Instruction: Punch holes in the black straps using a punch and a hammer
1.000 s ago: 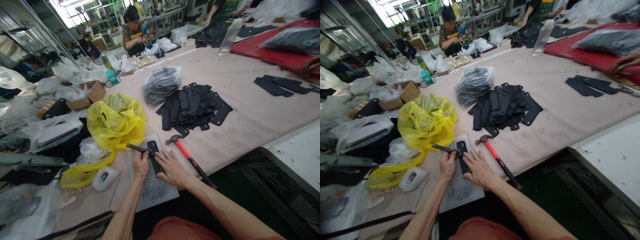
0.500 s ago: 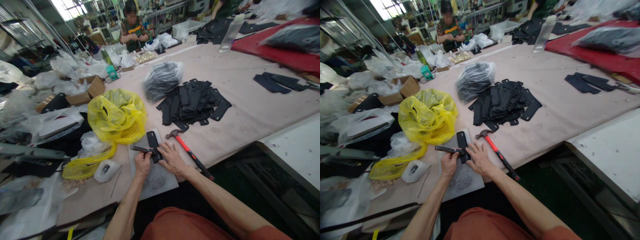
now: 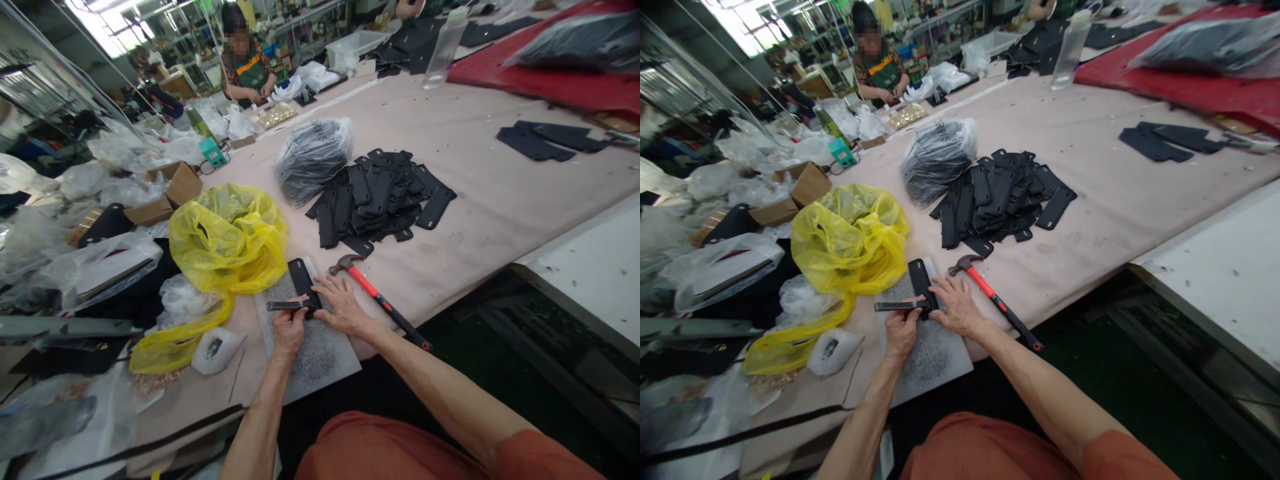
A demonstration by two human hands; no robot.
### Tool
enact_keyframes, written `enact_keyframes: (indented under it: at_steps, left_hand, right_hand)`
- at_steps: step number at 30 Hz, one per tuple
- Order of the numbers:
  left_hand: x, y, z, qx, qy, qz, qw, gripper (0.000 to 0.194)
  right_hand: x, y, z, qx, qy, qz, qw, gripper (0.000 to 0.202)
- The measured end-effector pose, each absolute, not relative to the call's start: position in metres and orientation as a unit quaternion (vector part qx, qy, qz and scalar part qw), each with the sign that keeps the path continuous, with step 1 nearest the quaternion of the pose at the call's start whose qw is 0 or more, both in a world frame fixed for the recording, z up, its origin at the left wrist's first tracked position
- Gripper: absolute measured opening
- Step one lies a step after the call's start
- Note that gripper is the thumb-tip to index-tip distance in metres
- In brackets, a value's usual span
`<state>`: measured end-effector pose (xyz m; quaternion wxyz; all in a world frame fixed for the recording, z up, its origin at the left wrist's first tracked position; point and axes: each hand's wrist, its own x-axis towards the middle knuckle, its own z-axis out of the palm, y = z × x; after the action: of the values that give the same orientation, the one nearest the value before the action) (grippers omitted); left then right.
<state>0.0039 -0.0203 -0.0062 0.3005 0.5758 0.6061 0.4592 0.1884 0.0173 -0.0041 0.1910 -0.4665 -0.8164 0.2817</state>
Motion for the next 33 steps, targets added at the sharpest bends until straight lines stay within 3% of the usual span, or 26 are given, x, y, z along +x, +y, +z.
enact_keyframes:
  at_steps: [13, 20, 29, 33]
  left_hand:
    - [0.007, -0.021, -0.004, 0.601, 0.605, 0.441, 0.281, 0.020]
    - [0.011, -0.020, -0.006, 0.647, 0.606, 0.409, 0.216, 0.021]
    - [0.019, -0.017, -0.006, 0.691, 0.612, 0.354, 0.155, 0.022]
    - [0.019, -0.018, -0.007, 0.684, 0.620, 0.355, 0.147, 0.022]
  right_hand:
    - [0.191, 0.018, -0.004, -0.464, -0.807, 0.291, 0.220, 0.061]
    - [0.193, 0.019, -0.006, -0.466, -0.805, 0.297, 0.218, 0.064]
    - [0.197, 0.018, 0.002, -0.455, -0.809, 0.296, 0.224, 0.056]
    - [0.232, 0.009, 0.014, -0.539, -0.769, 0.229, 0.255, 0.046]
